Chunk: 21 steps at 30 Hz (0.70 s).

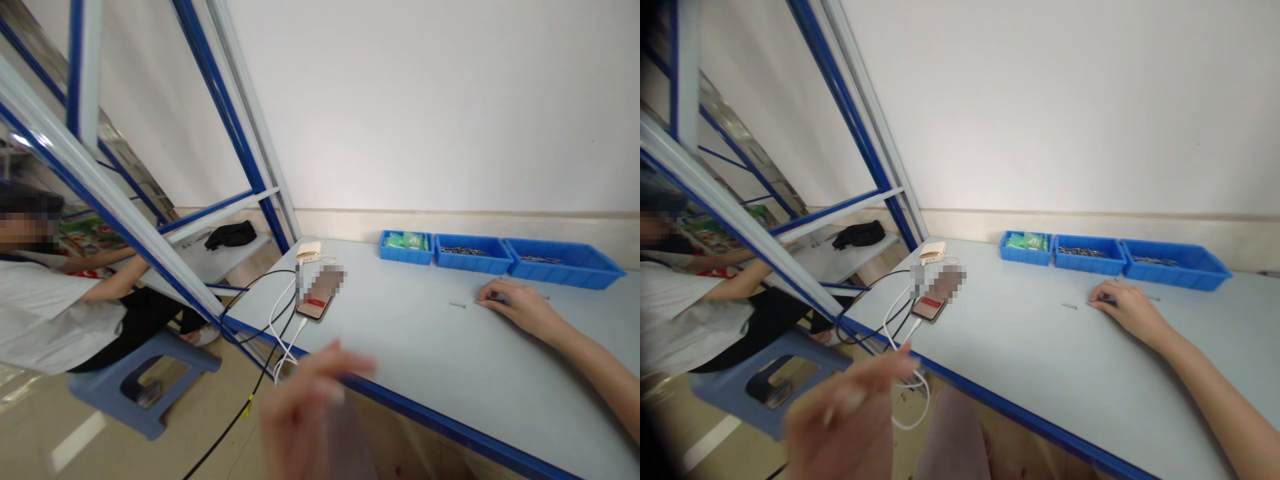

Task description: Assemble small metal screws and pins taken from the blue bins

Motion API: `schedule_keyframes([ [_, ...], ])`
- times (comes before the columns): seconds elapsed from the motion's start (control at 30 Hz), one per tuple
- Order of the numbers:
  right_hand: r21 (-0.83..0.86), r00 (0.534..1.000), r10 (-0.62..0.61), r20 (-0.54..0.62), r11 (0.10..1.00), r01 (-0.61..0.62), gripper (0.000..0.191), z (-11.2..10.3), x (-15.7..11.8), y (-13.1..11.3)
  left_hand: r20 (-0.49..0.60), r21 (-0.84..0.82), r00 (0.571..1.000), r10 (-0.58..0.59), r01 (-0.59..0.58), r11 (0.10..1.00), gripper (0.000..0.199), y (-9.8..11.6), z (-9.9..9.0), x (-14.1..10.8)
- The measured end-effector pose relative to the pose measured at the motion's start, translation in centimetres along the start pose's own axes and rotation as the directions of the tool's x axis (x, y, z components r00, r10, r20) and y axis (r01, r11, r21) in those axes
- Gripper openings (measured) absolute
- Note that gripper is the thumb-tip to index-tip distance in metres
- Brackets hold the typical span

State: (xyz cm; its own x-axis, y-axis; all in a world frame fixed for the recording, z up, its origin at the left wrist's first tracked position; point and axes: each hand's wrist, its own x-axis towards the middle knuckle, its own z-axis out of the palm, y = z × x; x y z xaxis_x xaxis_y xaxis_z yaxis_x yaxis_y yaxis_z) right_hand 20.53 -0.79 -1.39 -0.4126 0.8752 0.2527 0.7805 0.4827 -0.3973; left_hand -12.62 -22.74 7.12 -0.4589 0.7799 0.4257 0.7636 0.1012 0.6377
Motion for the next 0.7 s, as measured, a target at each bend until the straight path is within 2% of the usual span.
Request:
schedule_keyframes([
  [0.07, 0.002, 1.000, 0.009, -0.011, 1.000, -0.009, 0.041, 0.0, 0.0, -0.4, -0.009, -0.029, 0.995, 0.104, -0.104, 0.994, 0.047, -1.8, 1.1, 2.5],
  [0.13, 0.002, 0.999, 0.028, -0.031, 1.000, -0.028, 0.041, -0.1, -0.1, -0.6, -0.024, 0.030, 0.987, 0.156, -0.156, 0.987, 0.054, -4.1, 2.7, 5.2],
  [0.2, -0.002, 0.997, 0.053, -0.054, 0.999, -0.053, 0.043, -0.1, -0.1, -0.7, -0.013, 0.187, 0.993, 0.114, -0.110, 0.976, 0.065, -6.4, 4.5, 7.6],
  [0.33, -0.006, 0.992, 0.090, -0.093, 0.996, -0.091, 0.052, -0.1, -0.1, -0.5, 0.134, 0.376, 0.991, 0.030, -0.079, 0.923, 0.080, -9.4, 7.0, 10.8],
  [0.43, -0.008, 0.990, 0.094, -0.108, 0.995, -0.095, 0.057, 0.1, -0.1, -0.2, 0.207, 0.443, 0.978, 0.019, -0.111, 0.890, 0.081, -10.0, 7.5, 11.9],
  [0.5, -0.021, 0.990, 0.089, -0.111, 0.996, -0.092, 0.057, 0.2, -0.1, -0.2, 0.218, 0.471, 0.975, 0.053, -0.152, 0.869, 0.075, -9.9, 7.7, 12.3],
  [0.6, -0.045, 0.992, 0.075, -0.100, 0.996, -0.080, 0.058, 0.2, 0.0, -0.5, 0.180, 0.507, 0.977, 0.116, -0.193, 0.840, 0.064, -9.6, 7.7, 12.1],
  [0.7, -0.046, 0.993, 0.077, -0.089, 0.996, -0.082, 0.060, 0.1, 0.0, -0.9, 0.134, 0.536, 0.985, 0.111, -0.166, 0.827, 0.058, -9.2, 7.7, 11.0],
])
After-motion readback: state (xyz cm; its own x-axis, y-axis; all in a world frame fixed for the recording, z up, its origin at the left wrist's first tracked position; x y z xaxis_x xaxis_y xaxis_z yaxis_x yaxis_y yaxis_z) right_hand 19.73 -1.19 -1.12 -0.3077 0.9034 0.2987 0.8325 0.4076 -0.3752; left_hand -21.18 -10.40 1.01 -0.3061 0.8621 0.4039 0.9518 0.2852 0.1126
